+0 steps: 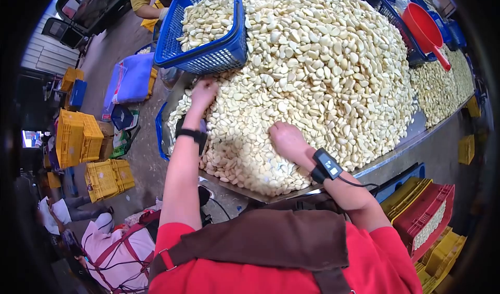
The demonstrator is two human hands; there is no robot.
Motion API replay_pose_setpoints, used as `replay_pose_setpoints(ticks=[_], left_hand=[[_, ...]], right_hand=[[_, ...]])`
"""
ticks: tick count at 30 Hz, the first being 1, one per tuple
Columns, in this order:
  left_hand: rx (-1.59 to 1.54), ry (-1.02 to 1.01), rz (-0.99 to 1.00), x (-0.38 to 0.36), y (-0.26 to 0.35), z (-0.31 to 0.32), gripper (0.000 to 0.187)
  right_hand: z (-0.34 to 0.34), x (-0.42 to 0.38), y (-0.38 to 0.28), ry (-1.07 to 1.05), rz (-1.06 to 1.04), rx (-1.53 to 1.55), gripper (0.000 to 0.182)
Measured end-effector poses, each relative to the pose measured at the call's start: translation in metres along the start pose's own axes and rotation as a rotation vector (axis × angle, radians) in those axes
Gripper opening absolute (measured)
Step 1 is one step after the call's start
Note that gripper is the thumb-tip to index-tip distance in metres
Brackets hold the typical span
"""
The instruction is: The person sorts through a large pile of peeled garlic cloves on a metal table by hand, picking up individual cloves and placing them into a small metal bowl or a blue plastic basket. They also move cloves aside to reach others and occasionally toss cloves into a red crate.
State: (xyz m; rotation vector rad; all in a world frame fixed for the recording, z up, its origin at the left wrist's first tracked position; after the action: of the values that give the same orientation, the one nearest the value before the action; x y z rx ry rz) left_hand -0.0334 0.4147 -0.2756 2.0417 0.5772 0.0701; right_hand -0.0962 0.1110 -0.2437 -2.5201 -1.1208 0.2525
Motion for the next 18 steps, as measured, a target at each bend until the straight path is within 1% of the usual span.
replay_pose_setpoints(ticks=[1,2,4,6,7,9,10,12,14,16,18], left_hand=[[0.164,-0.12,0.022,-0.026,0.008,0.007,0.069],[0.329,-0.243,0.04,-0.057,0.012,0.014,0.076],[0.518,-0.455,-0.03,-0.128,0.036,0.017,0.086],[0.707,-0.582,0.025,-0.174,0.035,0.017,0.089],[0.706,-0.578,0.021,-0.187,0.03,0.015,0.089],[0.761,-0.665,-0.109,-0.203,0.009,0.011,0.085],[0.762,-0.663,-0.108,-0.198,-0.007,0.009,0.085],[0.809,-0.461,-0.018,-0.175,-0.038,-0.006,0.076],[0.793,-0.339,-0.041,-0.145,-0.044,-0.026,0.068],[0.814,-0.182,0.095,-0.109,-0.075,-0.038,0.062],[0.752,-0.085,0.065,-0.095,-0.045,-0.038,0.057]], right_hand=[[-0.005,0.003,0.001,-0.056,0.049,0.091,0.012],[-0.013,0.008,0.0,-0.065,0.046,0.093,0.012],[-0.03,0.027,0.0,0.008,0.116,0.119,0.012],[-0.043,0.057,-0.002,0.168,0.075,0.049,0.014],[-0.044,0.078,0.0,0.167,0.07,0.048,0.014],[-0.037,0.111,-0.009,0.143,-0.191,0.023,0.015],[-0.022,0.113,-0.012,0.144,-0.193,0.022,0.015],[0.013,0.109,-0.019,0.14,-0.26,-0.219,0.02],[0.032,0.083,-0.041,-0.058,-0.201,-0.148,0.023],[0.046,0.039,-0.067,-0.111,-0.192,-0.051,0.027],[0.055,-0.001,-0.078,-0.101,-0.277,0.025,0.031]])
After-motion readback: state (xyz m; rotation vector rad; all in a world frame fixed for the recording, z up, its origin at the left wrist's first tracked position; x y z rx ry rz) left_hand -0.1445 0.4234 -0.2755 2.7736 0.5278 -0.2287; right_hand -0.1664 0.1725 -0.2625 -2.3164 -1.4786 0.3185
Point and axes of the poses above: each hand's wrist, its own x-axis towards the middle knuckle, its own z-axis out of the palm, y = z × x, the point moved 3 cm from there along x, towards the middle knuckle, and after that the axes turned 6 degrees about -x, right-handed, at the moved point
